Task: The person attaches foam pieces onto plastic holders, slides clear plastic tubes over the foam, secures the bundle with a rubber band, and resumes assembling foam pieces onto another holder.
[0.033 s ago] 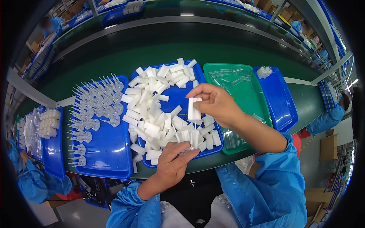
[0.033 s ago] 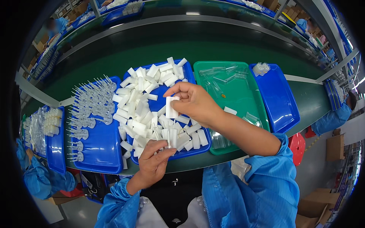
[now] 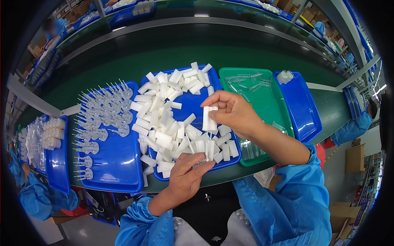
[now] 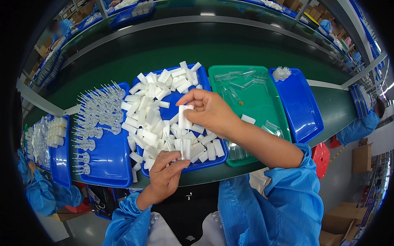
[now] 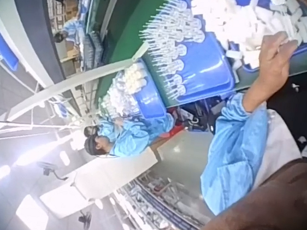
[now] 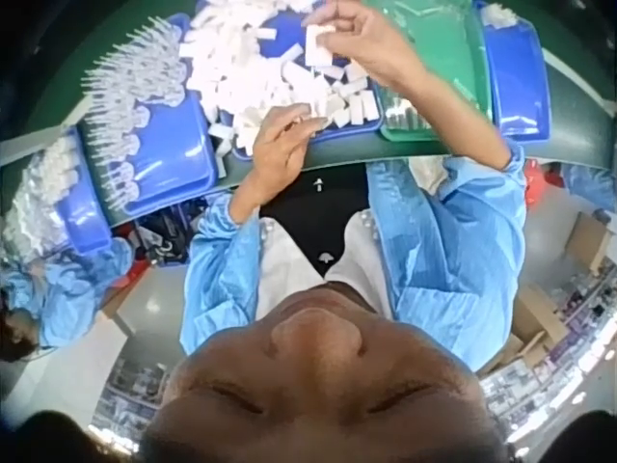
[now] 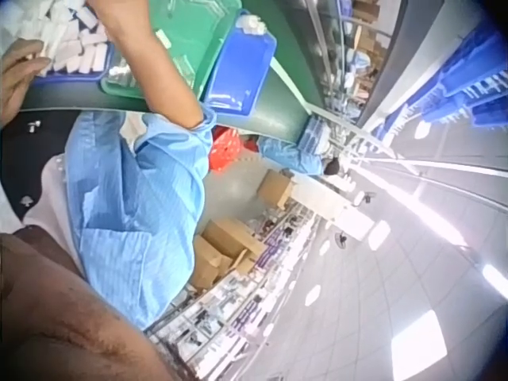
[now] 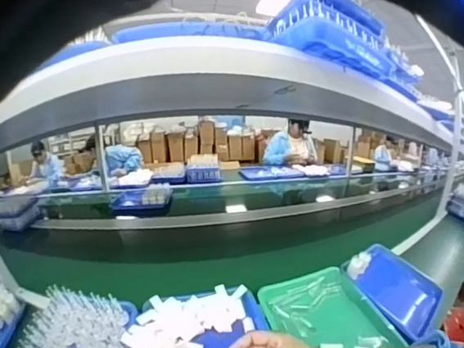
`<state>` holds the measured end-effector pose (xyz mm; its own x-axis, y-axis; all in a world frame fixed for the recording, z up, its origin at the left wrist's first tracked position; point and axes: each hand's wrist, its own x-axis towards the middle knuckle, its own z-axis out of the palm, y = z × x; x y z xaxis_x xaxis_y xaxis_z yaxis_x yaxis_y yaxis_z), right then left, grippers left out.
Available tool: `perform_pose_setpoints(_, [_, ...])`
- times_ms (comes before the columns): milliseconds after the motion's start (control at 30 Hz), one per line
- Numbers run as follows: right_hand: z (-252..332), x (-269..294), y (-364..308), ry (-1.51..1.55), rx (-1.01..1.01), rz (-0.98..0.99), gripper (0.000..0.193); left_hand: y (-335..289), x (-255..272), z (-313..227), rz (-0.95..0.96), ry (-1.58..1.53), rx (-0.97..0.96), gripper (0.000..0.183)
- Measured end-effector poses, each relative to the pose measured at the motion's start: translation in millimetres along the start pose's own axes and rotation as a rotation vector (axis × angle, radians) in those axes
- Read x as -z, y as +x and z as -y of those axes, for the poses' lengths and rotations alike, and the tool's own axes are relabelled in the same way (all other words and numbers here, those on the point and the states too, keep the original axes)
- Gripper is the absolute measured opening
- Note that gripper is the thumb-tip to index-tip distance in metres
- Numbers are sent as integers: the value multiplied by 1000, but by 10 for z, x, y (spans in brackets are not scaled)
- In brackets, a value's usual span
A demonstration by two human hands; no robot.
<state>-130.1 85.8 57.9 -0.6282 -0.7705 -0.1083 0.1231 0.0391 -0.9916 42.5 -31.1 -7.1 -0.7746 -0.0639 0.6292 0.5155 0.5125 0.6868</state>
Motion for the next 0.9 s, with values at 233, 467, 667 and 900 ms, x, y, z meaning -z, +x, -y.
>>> perform_pose_setpoints(233, [83, -61, -182, -189, 41, 14, 21, 28, -27, -31, 6, 21, -1, 31])
perform_pose_setpoints(467, [134, -76, -301, -385, 154, 2, 18, 14, -56, -43, -29, -18, -2, 40])
perform_pose_setpoints(667, [154, -81, -346, -494, 166, -55, 18, 11, -57, -55, -7, -15, 7, 39])
perform_pose_setpoints(900, [157, -79, -398, -425, 70, 85, 17, 6, -50, -43, -7, -25, 14, 40])
